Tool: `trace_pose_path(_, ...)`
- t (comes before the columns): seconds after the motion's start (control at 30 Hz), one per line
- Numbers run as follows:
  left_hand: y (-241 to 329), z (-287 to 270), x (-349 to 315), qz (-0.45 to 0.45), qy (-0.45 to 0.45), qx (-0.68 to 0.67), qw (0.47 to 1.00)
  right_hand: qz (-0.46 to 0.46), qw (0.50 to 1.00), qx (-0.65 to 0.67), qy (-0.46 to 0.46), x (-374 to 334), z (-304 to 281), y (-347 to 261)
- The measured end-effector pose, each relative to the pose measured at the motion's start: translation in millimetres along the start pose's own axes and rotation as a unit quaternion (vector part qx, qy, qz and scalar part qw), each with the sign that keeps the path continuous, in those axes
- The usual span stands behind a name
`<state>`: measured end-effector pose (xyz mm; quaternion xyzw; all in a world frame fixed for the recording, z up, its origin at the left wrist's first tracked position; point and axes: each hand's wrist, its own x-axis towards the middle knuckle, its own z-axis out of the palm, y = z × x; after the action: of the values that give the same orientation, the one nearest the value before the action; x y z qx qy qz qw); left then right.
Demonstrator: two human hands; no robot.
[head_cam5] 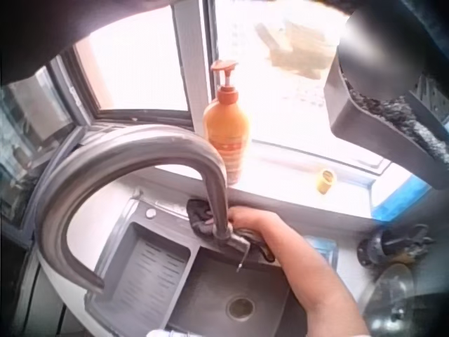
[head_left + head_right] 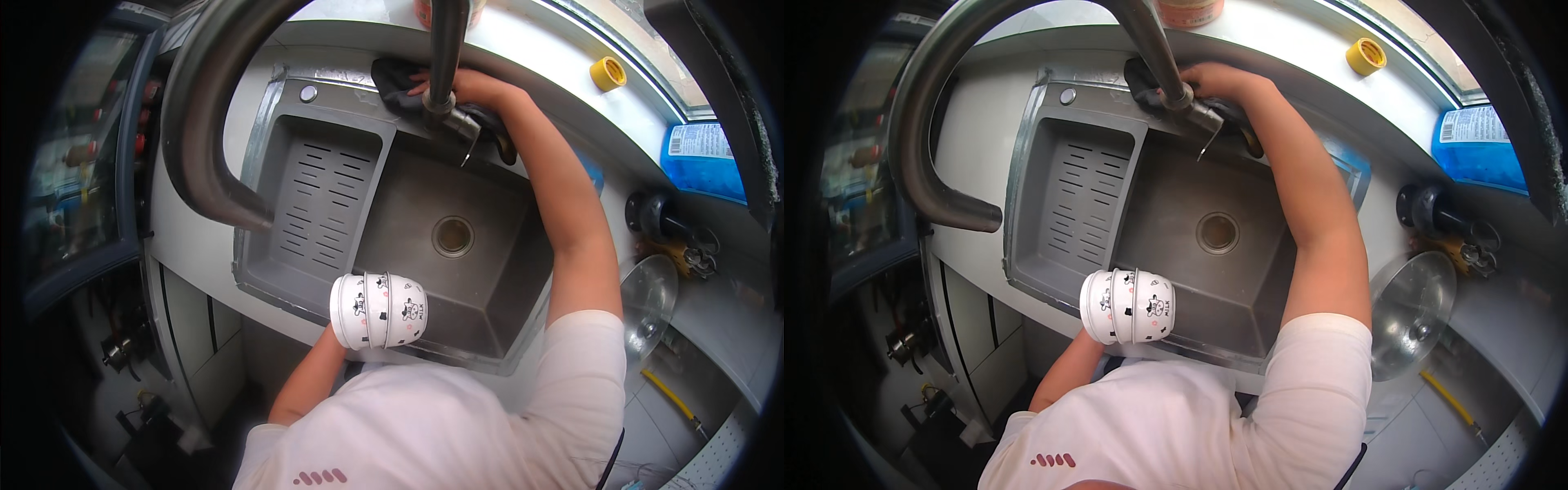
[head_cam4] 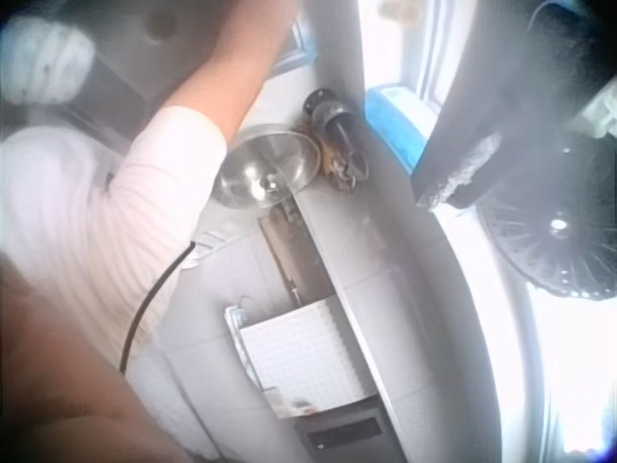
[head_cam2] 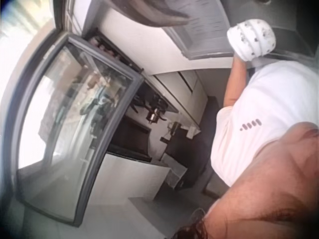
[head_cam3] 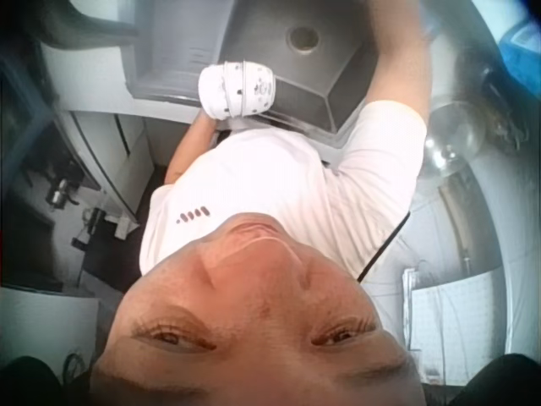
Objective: The person washes a stack of bowls in the sink using a sponge and water, then dries them with a cloth and places them in a cabinet. The person also wipes the countertop and a spice rack with a paper towel.
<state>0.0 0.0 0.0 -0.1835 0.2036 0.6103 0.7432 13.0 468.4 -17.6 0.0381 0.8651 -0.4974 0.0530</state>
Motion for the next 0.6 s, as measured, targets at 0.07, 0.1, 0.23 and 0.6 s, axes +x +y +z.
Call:
trace_pose_path(0.07,6.5,-4.5,-6.1,-0.001,-0.03,0.011,0.999,0.029,0.998,0.014,0.047,-4.2,7.9,5.7)
trace_pose_path(0.1,0.4,2.4,-2.0,-0.011,-0.008,-0.036,0.999,0.098,0.987,0.101,0.071,-12.9,3.7,-10.0)
trace_pose_path(0.23,-7.6,-35.0,-17.1,0.016,0.02,0.011,1.0,0.168,0.956,0.11,0.216,-67.0,32.4,-19.6)
trace_pose_path(0.6,-12.9,-74.6,2.2,-0.123,-0.137,0.006,0.983,0.458,0.847,-0.228,0.142,-280.2,45.8,-67.8)
